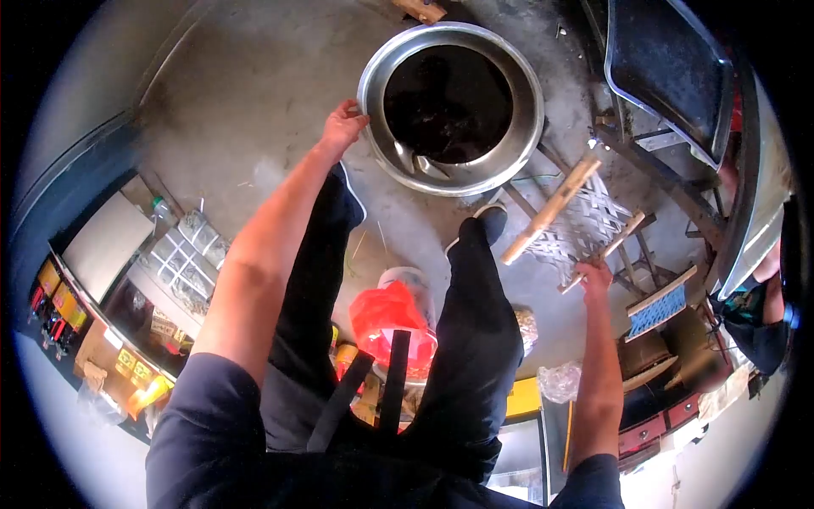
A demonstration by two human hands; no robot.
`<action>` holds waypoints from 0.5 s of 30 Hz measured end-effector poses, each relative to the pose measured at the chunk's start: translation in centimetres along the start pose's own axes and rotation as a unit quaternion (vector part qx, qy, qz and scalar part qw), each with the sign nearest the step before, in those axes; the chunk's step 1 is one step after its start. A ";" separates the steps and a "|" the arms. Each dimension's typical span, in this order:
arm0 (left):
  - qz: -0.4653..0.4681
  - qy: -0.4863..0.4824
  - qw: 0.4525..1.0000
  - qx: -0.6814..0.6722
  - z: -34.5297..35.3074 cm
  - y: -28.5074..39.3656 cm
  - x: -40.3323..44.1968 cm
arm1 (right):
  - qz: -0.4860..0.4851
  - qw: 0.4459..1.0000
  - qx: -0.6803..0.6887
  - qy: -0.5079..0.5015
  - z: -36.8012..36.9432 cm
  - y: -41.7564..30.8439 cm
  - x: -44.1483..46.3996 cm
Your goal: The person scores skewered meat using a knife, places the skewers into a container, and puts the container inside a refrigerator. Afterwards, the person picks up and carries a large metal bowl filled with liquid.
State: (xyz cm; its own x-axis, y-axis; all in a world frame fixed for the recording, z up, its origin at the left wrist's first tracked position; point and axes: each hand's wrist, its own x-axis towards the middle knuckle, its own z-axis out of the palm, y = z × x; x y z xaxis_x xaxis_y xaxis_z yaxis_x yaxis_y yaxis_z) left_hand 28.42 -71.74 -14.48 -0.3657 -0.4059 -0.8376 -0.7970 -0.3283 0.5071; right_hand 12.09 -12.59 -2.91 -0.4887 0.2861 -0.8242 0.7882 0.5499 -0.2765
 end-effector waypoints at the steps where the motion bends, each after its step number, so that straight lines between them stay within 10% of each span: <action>1: 0.000 -0.002 1.000 -0.002 -0.3 -0.2 0.5 | 0.001 1.000 -0.004 -0.011 -0.7 0.0 0.1; 5: 0.011 -0.041 0.999 0.010 -0.7 -0.9 2.1 | 0.011 0.988 -0.146 0.059 -0.1 -0.4 -1.0; 9: 0.027 -0.058 0.998 0.019 -0.4 -2.1 4.1 | -0.273 0.880 -0.286 0.264 4.3 -1.7 -5.9; 12: 0.036 -0.081 0.996 -0.029 0.1 -3.7 5.9 | -0.285 0.951 -0.017 0.115 11.2 -4.4 -11.8; 15: 0.036 -0.087 0.995 -0.013 0.9 -2.8 6.3 | -0.323 0.930 -0.178 -0.011 18.1 -8.2 -13.6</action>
State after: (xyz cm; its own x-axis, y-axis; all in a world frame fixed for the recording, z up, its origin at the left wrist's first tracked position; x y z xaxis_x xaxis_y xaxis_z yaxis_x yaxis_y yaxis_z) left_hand 27.90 -72.65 -21.40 -0.5007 -0.2751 -0.8207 -0.7540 -0.3272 0.5697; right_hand 19.04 -35.19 1.65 -0.8060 -0.2069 -0.5545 0.1580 0.8276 -0.5386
